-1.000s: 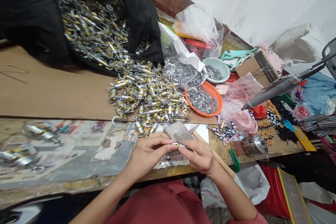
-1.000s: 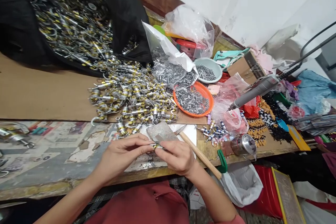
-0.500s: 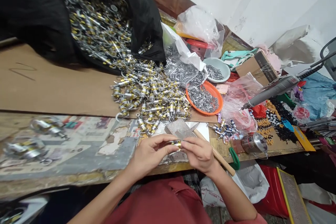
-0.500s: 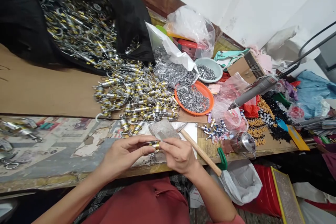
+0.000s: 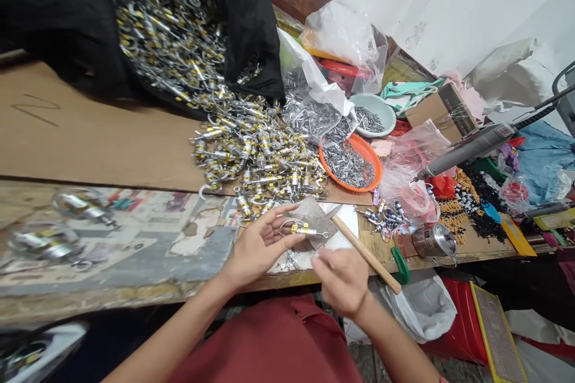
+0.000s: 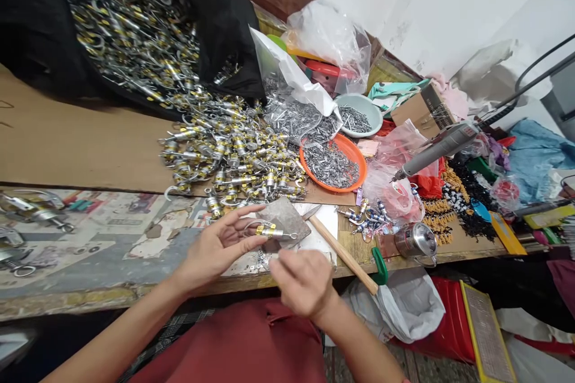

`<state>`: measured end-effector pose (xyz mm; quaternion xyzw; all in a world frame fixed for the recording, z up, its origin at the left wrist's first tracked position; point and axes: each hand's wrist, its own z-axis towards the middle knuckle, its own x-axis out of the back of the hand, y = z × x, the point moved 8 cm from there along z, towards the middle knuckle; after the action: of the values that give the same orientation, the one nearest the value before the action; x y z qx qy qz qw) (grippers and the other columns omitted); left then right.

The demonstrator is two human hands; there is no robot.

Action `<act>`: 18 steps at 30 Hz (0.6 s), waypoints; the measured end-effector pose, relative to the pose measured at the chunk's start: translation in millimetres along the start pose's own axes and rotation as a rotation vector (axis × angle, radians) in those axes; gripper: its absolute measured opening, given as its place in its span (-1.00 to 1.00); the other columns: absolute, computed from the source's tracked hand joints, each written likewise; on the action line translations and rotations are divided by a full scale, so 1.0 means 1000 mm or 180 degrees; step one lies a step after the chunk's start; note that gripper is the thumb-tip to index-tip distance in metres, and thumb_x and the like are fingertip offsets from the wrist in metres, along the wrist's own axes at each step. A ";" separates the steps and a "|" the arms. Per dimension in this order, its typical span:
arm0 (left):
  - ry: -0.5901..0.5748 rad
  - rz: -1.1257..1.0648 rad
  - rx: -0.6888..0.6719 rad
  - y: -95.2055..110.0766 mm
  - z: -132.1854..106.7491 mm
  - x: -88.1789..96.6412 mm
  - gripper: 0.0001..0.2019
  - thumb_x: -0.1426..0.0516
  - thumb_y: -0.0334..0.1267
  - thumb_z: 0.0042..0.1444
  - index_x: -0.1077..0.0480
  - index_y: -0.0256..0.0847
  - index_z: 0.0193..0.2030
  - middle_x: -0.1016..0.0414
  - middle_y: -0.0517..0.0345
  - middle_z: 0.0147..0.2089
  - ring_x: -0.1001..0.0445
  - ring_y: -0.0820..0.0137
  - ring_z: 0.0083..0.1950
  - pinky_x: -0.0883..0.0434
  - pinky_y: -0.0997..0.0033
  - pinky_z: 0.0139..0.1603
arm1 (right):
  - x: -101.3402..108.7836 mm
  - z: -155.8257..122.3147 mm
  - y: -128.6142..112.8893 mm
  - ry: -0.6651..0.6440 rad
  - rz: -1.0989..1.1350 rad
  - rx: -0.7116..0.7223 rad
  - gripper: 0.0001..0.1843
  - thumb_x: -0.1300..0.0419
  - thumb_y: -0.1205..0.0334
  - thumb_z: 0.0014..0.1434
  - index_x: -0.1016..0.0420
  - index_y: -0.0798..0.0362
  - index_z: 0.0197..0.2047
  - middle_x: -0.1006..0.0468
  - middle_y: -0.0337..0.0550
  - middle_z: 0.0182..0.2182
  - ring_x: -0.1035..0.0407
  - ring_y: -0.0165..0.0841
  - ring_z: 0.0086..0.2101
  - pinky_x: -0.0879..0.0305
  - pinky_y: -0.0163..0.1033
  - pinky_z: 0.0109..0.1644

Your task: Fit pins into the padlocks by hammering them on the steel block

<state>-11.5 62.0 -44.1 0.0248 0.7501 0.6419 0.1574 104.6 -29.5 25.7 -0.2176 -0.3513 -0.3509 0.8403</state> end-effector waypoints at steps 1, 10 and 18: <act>0.0040 -0.0030 -0.0023 0.001 0.001 0.002 -0.42 -0.27 -0.19 -0.16 -0.30 -0.27 0.06 -0.54 0.08 -0.29 -0.52 0.27 -0.21 -0.49 0.26 -0.15 | -0.008 -0.005 -0.008 -0.0202 -0.0093 0.0121 -0.65 0.02 0.44 0.17 -0.40 0.09 -0.02 -0.54 0.00 -0.23 -0.42 -0.30 -0.33 -0.35 -0.21 -0.34; -0.0257 -0.0192 0.0102 -0.008 -0.002 -0.009 -0.41 -0.25 -0.21 -0.11 -0.25 -0.26 0.10 -0.52 0.09 -0.26 -0.51 0.31 -0.21 -0.44 0.29 -0.10 | -0.084 -0.019 -0.008 -0.2216 -0.0742 -0.0734 -0.75 -0.19 0.43 -0.02 -0.38 0.16 -0.20 -0.45 -0.05 -0.37 -0.34 -0.25 -0.40 -0.28 -0.23 -0.48; -0.0412 -0.0143 0.0289 -0.012 -0.005 -0.013 -0.41 -0.26 -0.24 -0.14 -0.24 -0.27 0.07 -0.50 0.14 -0.37 -0.50 0.32 -0.27 -0.44 0.33 -0.19 | -0.040 -0.013 -0.020 -0.1311 0.0143 -0.0175 -0.76 0.04 0.47 0.11 -0.41 0.11 -0.25 -0.47 -0.08 -0.41 -0.36 -0.31 -0.41 -0.34 -0.26 -0.40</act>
<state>1.6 51.8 -52.1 0.0565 0.7670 0.6006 0.2186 74.5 -33.2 -10.1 -0.3155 -0.5010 -0.2896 0.7521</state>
